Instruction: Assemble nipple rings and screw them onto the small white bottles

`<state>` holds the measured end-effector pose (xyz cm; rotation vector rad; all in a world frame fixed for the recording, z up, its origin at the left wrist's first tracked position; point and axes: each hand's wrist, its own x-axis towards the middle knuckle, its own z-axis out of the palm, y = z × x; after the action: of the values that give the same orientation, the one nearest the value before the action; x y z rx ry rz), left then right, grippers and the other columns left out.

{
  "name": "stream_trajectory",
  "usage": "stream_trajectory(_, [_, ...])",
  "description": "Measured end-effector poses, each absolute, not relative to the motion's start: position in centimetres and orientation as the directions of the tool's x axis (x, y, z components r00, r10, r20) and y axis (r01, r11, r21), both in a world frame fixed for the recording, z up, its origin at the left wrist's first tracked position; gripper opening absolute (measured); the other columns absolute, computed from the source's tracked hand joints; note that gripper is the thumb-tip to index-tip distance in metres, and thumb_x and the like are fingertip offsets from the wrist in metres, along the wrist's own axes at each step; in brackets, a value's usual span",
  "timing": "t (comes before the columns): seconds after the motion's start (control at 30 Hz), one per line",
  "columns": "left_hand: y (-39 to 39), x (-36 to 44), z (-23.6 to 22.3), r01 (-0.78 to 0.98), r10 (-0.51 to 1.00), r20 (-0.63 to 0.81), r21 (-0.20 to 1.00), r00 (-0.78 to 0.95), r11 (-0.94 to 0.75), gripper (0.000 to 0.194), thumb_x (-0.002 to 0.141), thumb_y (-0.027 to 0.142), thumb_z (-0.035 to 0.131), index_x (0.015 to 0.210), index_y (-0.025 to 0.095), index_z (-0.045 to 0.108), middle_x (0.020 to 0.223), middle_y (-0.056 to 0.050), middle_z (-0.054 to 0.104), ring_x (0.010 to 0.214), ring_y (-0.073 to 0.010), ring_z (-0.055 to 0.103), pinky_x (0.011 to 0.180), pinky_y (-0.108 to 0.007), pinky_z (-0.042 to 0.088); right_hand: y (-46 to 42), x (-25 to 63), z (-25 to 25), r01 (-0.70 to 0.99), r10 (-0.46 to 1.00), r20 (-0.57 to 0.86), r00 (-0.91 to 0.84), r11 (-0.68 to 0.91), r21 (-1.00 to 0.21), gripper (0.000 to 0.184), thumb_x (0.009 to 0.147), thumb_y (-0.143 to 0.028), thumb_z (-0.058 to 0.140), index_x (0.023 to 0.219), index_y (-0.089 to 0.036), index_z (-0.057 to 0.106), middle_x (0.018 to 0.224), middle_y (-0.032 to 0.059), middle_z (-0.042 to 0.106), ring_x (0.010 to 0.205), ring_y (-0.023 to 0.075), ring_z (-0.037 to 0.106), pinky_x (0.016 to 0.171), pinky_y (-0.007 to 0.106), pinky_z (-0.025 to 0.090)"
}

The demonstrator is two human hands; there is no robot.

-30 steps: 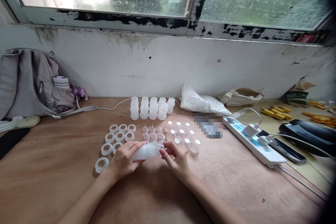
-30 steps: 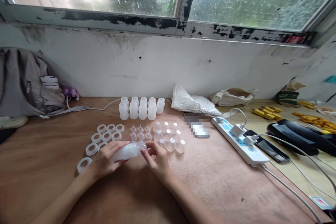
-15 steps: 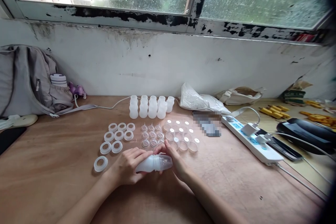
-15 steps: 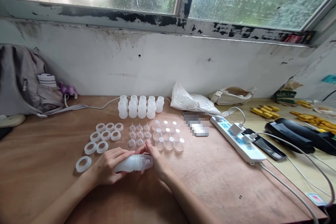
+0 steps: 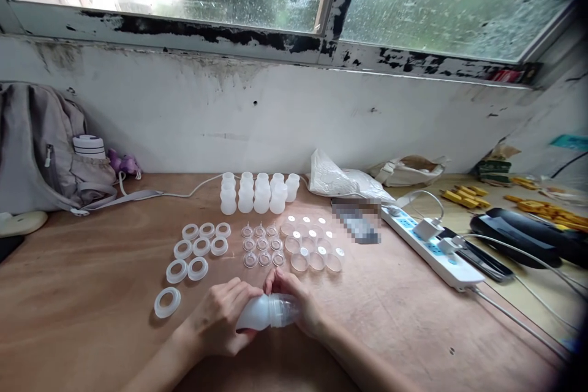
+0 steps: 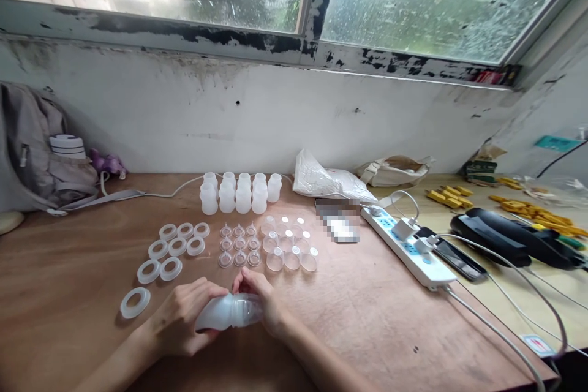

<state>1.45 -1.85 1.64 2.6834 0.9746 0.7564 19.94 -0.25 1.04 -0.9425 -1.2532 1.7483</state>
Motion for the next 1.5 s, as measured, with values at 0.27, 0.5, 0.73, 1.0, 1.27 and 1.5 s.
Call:
stream_trajectory(0.27, [-2.2, 2.1, 1.4, 0.519, 0.600, 0.457, 0.303, 0.656, -0.799, 0.042, 0.061, 0.016, 0.053, 0.103, 0.018, 0.044, 0.085, -0.008, 0.062, 0.071, -0.0225, 0.057, 0.058, -0.034, 0.047, -0.6, 20.2, 0.9, -0.136, 0.899, -0.094, -0.427, -0.167, -0.977, 0.031, 0.079, -0.042, 0.043, 0.061, -0.017, 0.046, 0.063, -0.0001, 0.041, 0.061, 0.0128, 0.039, 0.057, 0.023, 0.031])
stream_trajectory(0.5, [-2.3, 2.3, 0.9, 0.533, 0.634, 0.452, 0.344, 0.628, -0.773, 0.047, 0.059, 0.014, 0.052, 0.105, 0.019, 0.044, 0.090, -0.008, 0.062, 0.074, -0.0225, 0.058, 0.064, -0.035, 0.049, -0.4, 20.4, 2.1, -0.100, 0.889, -0.082, -0.450, -0.142, -0.985, 0.023, 0.075, -0.038, 0.049, 0.060, -0.020, 0.047, 0.063, 0.0001, 0.042, 0.060, 0.0143, 0.037, 0.057, 0.025, 0.029])
stream_trajectory(0.73, [-2.1, 3.5, -0.3, 0.603, 0.695, 0.494, 0.361, 0.522, -0.711, 0.049, 0.062, 0.017, 0.051, 0.110, 0.016, 0.045, 0.086, -0.010, 0.064, 0.072, -0.0234, 0.060, 0.062, -0.034, 0.050, 0.4, 20.9, 1.7, -0.159, 0.905, -0.057, -0.422, -0.136, -0.978, 0.030, 0.074, -0.044, 0.052, 0.059, -0.019, 0.053, 0.061, -0.0001, 0.045, 0.060, 0.0135, 0.041, 0.057, 0.025, 0.032])
stream_trajectory(1.0, [-1.7, 4.5, -1.4, 0.478, 0.844, 0.474, 0.698, 0.251, -0.534, 0.049, 0.072, 0.043, 0.057, 0.114, 0.023, 0.043, 0.100, -0.007, 0.062, 0.086, -0.0209, 0.062, 0.072, -0.027, 0.053, 1.1, 20.4, 0.3, -0.516, 0.926, -0.148, -0.348, -0.321, -0.794, 0.040, 0.080, -0.050, 0.044, 0.064, -0.014, 0.051, 0.053, -0.0009, 0.050, 0.042, 0.0093, 0.046, 0.043, 0.021, 0.037])
stream_trajectory(1.27, [-2.5, 4.4, -4.1, 0.436, 0.935, 0.347, 0.855, -0.075, -0.282, 0.048, 0.084, 0.038, 0.038, 0.130, 0.025, 0.033, 0.113, -0.008, 0.057, 0.111, -0.0258, 0.050, 0.089, -0.036, 0.046, 1.3, 19.5, -1.2, -0.396, 0.879, -0.169, -0.446, -0.363, -0.843, 0.042, 0.073, -0.052, 0.054, 0.061, -0.012, 0.052, 0.045, -0.0026, 0.048, 0.035, 0.0060, 0.043, 0.035, 0.018, 0.037])
stream_trajectory(1.5, [1.4, -0.2, 0.2, 0.589, 0.895, 0.440, 0.743, -0.073, -0.317, 0.043, 0.066, 0.041, 0.064, 0.101, 0.018, 0.053, 0.093, -0.008, 0.065, 0.085, -0.0247, 0.062, 0.076, -0.034, 0.051, 1.7, 19.8, -0.9, -0.334, 0.872, -0.181, -0.456, -0.356, -0.873, 0.044, 0.069, -0.054, 0.057, 0.062, -0.011, 0.051, 0.046, -0.0034, 0.047, 0.033, 0.0052, 0.042, 0.033, 0.017, 0.038])
